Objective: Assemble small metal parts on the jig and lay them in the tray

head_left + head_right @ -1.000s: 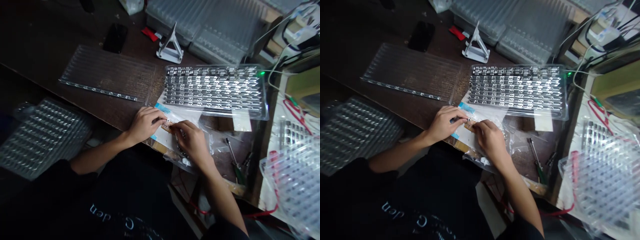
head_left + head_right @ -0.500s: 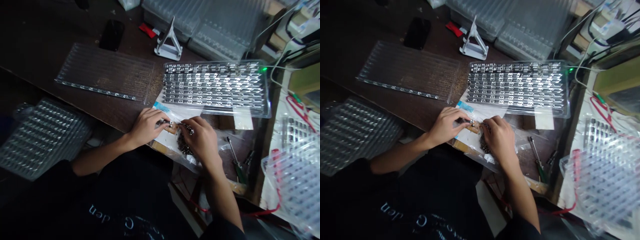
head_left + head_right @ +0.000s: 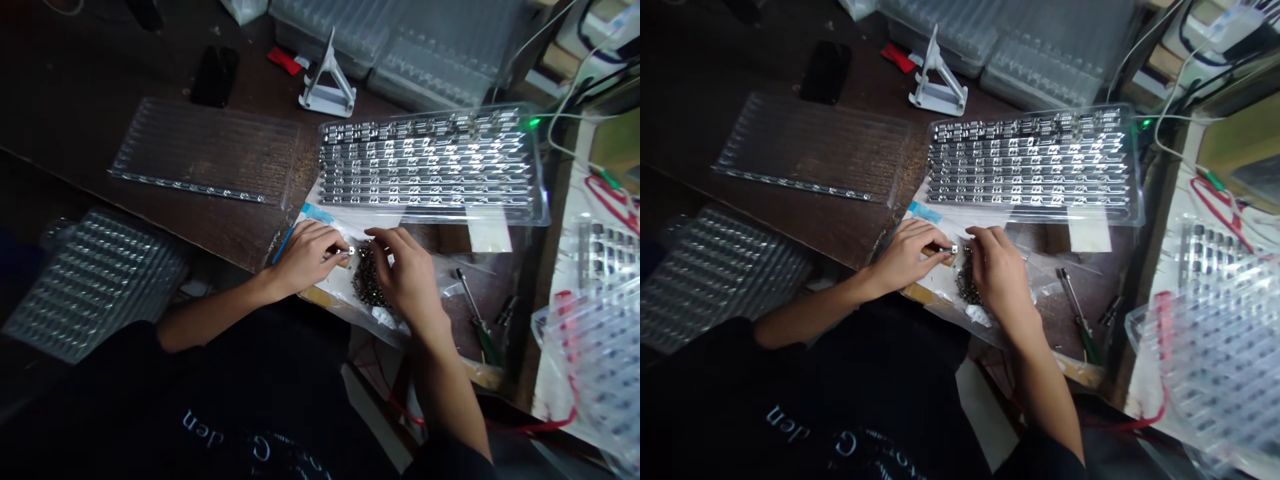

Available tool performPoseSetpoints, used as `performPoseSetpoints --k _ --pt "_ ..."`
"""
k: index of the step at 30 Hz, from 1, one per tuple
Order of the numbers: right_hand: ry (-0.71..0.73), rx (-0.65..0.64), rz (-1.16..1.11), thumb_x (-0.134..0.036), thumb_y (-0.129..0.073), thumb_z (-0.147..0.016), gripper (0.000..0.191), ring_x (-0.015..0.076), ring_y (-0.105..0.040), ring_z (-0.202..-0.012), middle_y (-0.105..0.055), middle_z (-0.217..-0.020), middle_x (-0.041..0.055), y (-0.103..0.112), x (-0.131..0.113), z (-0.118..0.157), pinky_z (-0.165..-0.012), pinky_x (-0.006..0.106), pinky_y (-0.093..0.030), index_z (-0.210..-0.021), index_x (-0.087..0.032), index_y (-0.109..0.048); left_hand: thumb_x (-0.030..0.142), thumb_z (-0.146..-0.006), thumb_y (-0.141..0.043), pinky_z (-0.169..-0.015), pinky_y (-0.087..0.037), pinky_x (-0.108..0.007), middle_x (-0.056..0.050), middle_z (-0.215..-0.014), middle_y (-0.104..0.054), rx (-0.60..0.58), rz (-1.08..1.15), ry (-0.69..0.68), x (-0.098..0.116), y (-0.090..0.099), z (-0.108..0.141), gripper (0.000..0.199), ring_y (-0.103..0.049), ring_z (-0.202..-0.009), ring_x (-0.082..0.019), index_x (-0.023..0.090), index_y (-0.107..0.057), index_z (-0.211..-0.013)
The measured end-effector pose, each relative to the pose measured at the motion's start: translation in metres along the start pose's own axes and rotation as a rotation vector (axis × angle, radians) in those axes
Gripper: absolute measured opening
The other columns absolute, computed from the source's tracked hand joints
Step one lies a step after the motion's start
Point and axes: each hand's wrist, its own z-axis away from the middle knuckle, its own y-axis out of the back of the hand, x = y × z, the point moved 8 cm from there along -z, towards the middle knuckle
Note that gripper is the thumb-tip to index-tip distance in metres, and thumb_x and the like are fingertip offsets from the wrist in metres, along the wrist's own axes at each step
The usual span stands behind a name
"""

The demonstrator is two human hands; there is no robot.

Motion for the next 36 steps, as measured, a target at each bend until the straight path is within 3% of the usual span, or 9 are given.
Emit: performPoseSetpoints --k 8,12,15,18,23,27,30,33,36 --pt "-0.048 0.038 0.032 -0.025 -0.053 -0.094 0.016 0.0205 -0.066 -0.077 -0.072 -0.089 0.0075 0.007 0.006 0.001 -0.072 0.032 -0.049 -0.093 -0.020 -0.069 0.023 -0.088 -0.071 -0.091 -0.041 -0.036 0.001 -0.090 -0.075 -0.007 0.037 -0.007 0.003 0.000 0.000 0.006 -0.066 -0.091 -0.019 0.020 -0.067 -0.085" --pt "-0.041 -0.029 0.031 -0.018 -0.046 -0.095 0.024 0.0222 -0.068 -0.084 -0.073 -0.096 0.0098 -0.006 0.001 0.000 -0.078 0.033 -0.050 -0.099 -0.019 -0.070 0.026 -0.092 -0.066 -0.089 -0.046 -0.035 -0.002 -0.094 -0.076 0.123 0.083 -0.031 0.007 0.022 0.005 0.006 -0.068 -0.092 -0.019 0.020 -0.067 -0.091" --pt "0.050 -0.162 -0.031 -0.018 -0.047 -0.096 0.024 0.0211 -0.068 -0.085 -0.072 -0.098 0.0087 -0.027 -0.013 0.001 -0.075 0.031 -0.050 -0.103 -0.020 -0.069 0.028 -0.090 -0.069 -0.089 -0.047 -0.035 -0.003 -0.095 -0.076 0.215 0.043 -0.010 0.006 0.043 0.011 0.011 -0.068 -0.092 -0.019 0.020 -0.066 -0.098" --pt "0.136 -0.268 0.057 -0.018 -0.045 -0.098 0.025 0.0227 -0.066 -0.089 -0.070 -0.103 0.0099 -0.042 -0.027 0.004 -0.075 0.032 -0.050 -0.109 -0.020 -0.067 0.026 -0.088 -0.072 -0.091 -0.047 -0.034 -0.002 -0.095 -0.076 0.235 -0.006 0.000 0.002 0.056 0.018 0.022 -0.068 -0.093 -0.018 0.021 -0.064 -0.107" --pt "0.260 -0.281 0.276 -0.005 -0.038 -0.094 0.036 0.0261 -0.065 -0.090 -0.070 -0.105 0.0136 -0.048 -0.040 0.007 -0.076 0.035 -0.050 -0.110 -0.014 -0.068 0.025 -0.088 -0.071 -0.092 -0.046 -0.034 0.000 -0.097 -0.075 0.201 -0.115 0.050 -0.022 0.071 0.025 0.023 -0.067 -0.094 -0.018 0.022 -0.065 -0.110" --pt "0.293 -0.246 0.241 -0.004 -0.038 -0.094 0.038 0.0255 -0.065 -0.089 -0.070 -0.105 0.0127 -0.043 -0.042 0.007 -0.072 0.035 -0.051 -0.116 -0.015 -0.067 0.024 -0.092 -0.063 -0.093 -0.046 -0.035 -0.002 -0.101 -0.075 0.259 -0.234 0.108 -0.052 0.101 0.023 0.010 -0.067 -0.097 -0.019 0.022 -0.069 -0.099" --pt "0.266 -0.137 0.184 -0.013 -0.044 -0.096 0.034 0.0258 -0.066 -0.092 -0.070 -0.110 0.0126 -0.029 -0.038 0.004 -0.074 0.036 -0.052 -0.123 -0.017 -0.064 0.026 -0.091 -0.063 -0.094 -0.046 -0.036 -0.002 -0.101 -0.076 0.277 -0.307 0.177 -0.073 0.118 0.017 0.010 -0.067 -0.096 -0.019 0.022 -0.070 -0.096" --pt "0.239 -0.011 0.125 -0.024 -0.050 -0.097 0.027 0.0258 -0.067 -0.093 -0.071 -0.109 0.0123 -0.009 -0.032 0.003 -0.079 0.038 -0.053 -0.118 -0.017 -0.067 0.027 -0.090 -0.064 -0.097 -0.044 -0.038 -0.001 -0.100 -0.076 0.204 -0.336 0.181 -0.083 0.115 0.008 0.007 -0.067 -0.098 -0.020 0.023 -0.070 -0.092" --pt "0.216 0.003 0.114 -0.026 -0.051 -0.098 0.024 0.0245 -0.068 -0.090 -0.073 -0.104 0.0107 0.003 -0.027 0.004 -0.080 0.037 -0.052 -0.109 -0.018 -0.070 0.027 -0.090 -0.064 -0.100 -0.043 -0.040 -0.002 -0.106 -0.075 0.163 -0.353 0.145 -0.084 0.110 0.004 0.008 -0.064 -0.106 -0.022 0.023 -0.070 -0.088"
